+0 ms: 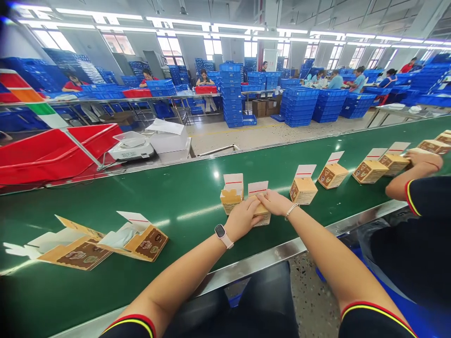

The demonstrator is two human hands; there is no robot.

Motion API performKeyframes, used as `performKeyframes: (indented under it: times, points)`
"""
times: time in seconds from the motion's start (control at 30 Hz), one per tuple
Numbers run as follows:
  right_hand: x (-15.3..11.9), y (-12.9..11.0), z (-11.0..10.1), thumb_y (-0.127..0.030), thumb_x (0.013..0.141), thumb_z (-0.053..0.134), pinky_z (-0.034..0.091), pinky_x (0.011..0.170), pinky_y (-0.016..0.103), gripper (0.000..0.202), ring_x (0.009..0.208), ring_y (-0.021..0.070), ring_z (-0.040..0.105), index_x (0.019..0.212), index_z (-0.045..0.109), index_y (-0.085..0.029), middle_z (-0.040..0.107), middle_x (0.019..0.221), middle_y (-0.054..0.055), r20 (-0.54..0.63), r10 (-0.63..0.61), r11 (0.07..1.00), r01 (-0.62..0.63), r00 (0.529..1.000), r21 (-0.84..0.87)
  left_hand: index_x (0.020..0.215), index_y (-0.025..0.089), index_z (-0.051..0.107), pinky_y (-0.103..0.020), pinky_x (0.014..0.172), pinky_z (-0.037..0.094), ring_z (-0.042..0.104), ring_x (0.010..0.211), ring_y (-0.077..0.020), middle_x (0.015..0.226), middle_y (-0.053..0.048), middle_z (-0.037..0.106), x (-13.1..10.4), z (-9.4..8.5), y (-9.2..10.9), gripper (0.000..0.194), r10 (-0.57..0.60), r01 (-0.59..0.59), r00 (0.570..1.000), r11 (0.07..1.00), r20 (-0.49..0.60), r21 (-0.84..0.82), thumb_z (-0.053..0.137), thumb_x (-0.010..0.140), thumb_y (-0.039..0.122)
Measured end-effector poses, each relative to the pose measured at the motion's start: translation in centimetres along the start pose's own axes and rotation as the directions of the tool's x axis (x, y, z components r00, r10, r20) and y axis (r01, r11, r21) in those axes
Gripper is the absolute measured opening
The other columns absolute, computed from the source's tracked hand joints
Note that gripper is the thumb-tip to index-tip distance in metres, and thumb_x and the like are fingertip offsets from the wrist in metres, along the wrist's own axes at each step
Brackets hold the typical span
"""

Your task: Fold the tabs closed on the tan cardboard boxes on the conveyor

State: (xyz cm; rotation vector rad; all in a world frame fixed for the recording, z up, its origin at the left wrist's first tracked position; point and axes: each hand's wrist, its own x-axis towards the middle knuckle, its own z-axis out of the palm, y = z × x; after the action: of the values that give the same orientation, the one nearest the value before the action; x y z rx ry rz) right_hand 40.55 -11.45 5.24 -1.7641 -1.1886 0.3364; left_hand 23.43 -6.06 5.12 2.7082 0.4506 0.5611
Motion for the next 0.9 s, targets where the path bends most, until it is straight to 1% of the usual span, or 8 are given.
performKeyframes:
  times: [0.1, 0.17, 0.27, 0.37, 0.47, 0.57, 0.73, 0.9]
  points:
    - [-1.0, -0.2, -0.1, -0.068, 0.075, 0.055, 0.045, 0.086, 0.041, 0.047, 0.088, 0.0275, 0.06, 0.057, 0.063, -0.025, 0.067, 0.071, 0.006, -0.029, -0.053, 0.998, 0.052, 0.998, -0.024, 0.128, 0.023, 0.048, -0.042, 0.091, 0.049, 0.058, 0.107, -0.0277, 0.136, -0.012, 0.052, 0.5, -0.2, 0.3, 0.045, 0.003, -0.004, 0.999, 1.0, 0.049, 0.024, 0.058, 0.084, 0.02]
    - [-1.6, 0.1, -0.3, -0.067, 0.075, 0.053, 0.044, 0.087, 0.042, 0.048, 0.09, 0.028, 0.059, 0.053, 0.06, -0.024, 0.066, 0.071, 0.006, -0.15, -0.007, 1.0, 0.01, 0.989, 0.021, 0.127, 0.024, 0.049, -0.042, 0.09, 0.048, 0.057, 0.106, -0.028, 0.137, -0.011, 0.051, 1.0, -0.2, 0.6, 0.046, 0.013, -0.014, 0.998, 1.0, 0.057, 0.024, 0.06, 0.082, 0.022]
    - [-2.6, 1.0, -0.8, -0.064, 0.071, 0.055, 0.045, 0.086, 0.044, 0.043, 0.084, 0.0258, 0.058, 0.065, 0.064, -0.022, 0.064, 0.075, 0.005, -0.223, 0.102, 0.982, -0.062, 0.97, 0.181, 0.126, 0.023, 0.05, -0.044, 0.089, 0.047, 0.055, 0.104, -0.029, 0.137, -0.011, 0.051, 1.7, -0.2, 1.2, 0.047, 0.037, -0.039, 0.998, 0.999, 0.058, 0.02, 0.062, 0.081, 0.024]
    - [-4.0, 1.9, -1.3, -0.055, 0.068, 0.061, 0.047, 0.087, 0.045, 0.036, 0.089, 0.025, 0.059, 0.08, 0.065, -0.021, 0.062, 0.089, 0.006, -0.322, 0.058, 0.972, 0.019, 0.945, 0.232, 0.123, 0.021, 0.052, -0.046, 0.086, 0.047, 0.054, 0.1, -0.0299, 0.132, -0.012, 0.053, 2.5, -0.3, 1.9, 0.043, 0.046, -0.051, 0.993, 0.998, 0.104, 0.044, 0.061, 0.081, 0.027]
    - [-5.7, 2.4, -1.7, -0.047, 0.07, 0.065, 0.05, 0.086, 0.043, 0.03, 0.091, 0.0228, 0.061, 0.087, 0.058, -0.022, 0.056, 0.106, 0.009, -0.508, -0.002, 0.958, 0.148, 0.862, 0.247, 0.121, 0.022, 0.054, -0.047, 0.086, 0.046, 0.05, 0.104, -0.033, 0.124, -0.012, 0.057, 3.1, -0.4, 2.7, 0.042, 0.05, -0.06, 0.992, 0.994, 0.12, 0.087, 0.062, 0.081, 0.032]
    - [-7.0, 2.5, -1.7, -0.045, 0.074, 0.062, 0.052, 0.079, 0.042, 0.028, 0.078, 0.0183, 0.062, 0.088, 0.051, -0.023, 0.055, 0.102, 0.007, -0.623, 0.029, 0.946, 0.179, 0.782, 0.269, 0.125, 0.026, 0.053, -0.048, 0.09, 0.042, 0.046, 0.111, -0.0339, 0.127, -0.01, 0.056, 3.7, -0.3, 3.2, 0.048, 0.087, -0.099, 0.991, 0.989, 0.103, 0.113, 0.065, 0.079, 0.032]
    - [-8.1, 2.8, -1.6, -0.046, 0.074, 0.06, 0.051, 0.069, 0.037, 0.028, 0.069, 0.0176, 0.059, 0.088, 0.051, -0.024, 0.057, 0.084, 0.003, -0.594, 0.108, 0.952, 0.089, 0.797, 0.294, 0.117, 0.024, 0.058, -0.049, 0.092, 0.037, 0.045, 0.114, -0.0342, 0.123, -0.011, 0.06, 4.6, 0.4, 3.9, 0.038, 0.148, -0.162, 0.981, 0.981, 0.129, 0.105, 0.064, 0.08, 0.033]
    - [-8.4, 2.8, -1.6, -0.046, 0.072, 0.062, 0.05, 0.069, 0.038, 0.029, 0.068, 0.0186, 0.059, 0.087, 0.051, -0.024, 0.06, 0.083, 0.003, -0.572, 0.16, 0.938, 0.057, 0.805, 0.342, 0.116, 0.02, 0.057, -0.05, 0.091, 0.035, 0.045, 0.114, -0.0341, 0.121, -0.012, 0.062, 5.4, 0.8, 4.5, 0.035, 0.156, -0.18, 0.974, 0.973, 0.164, 0.143, 0.058, 0.084, 0.033]
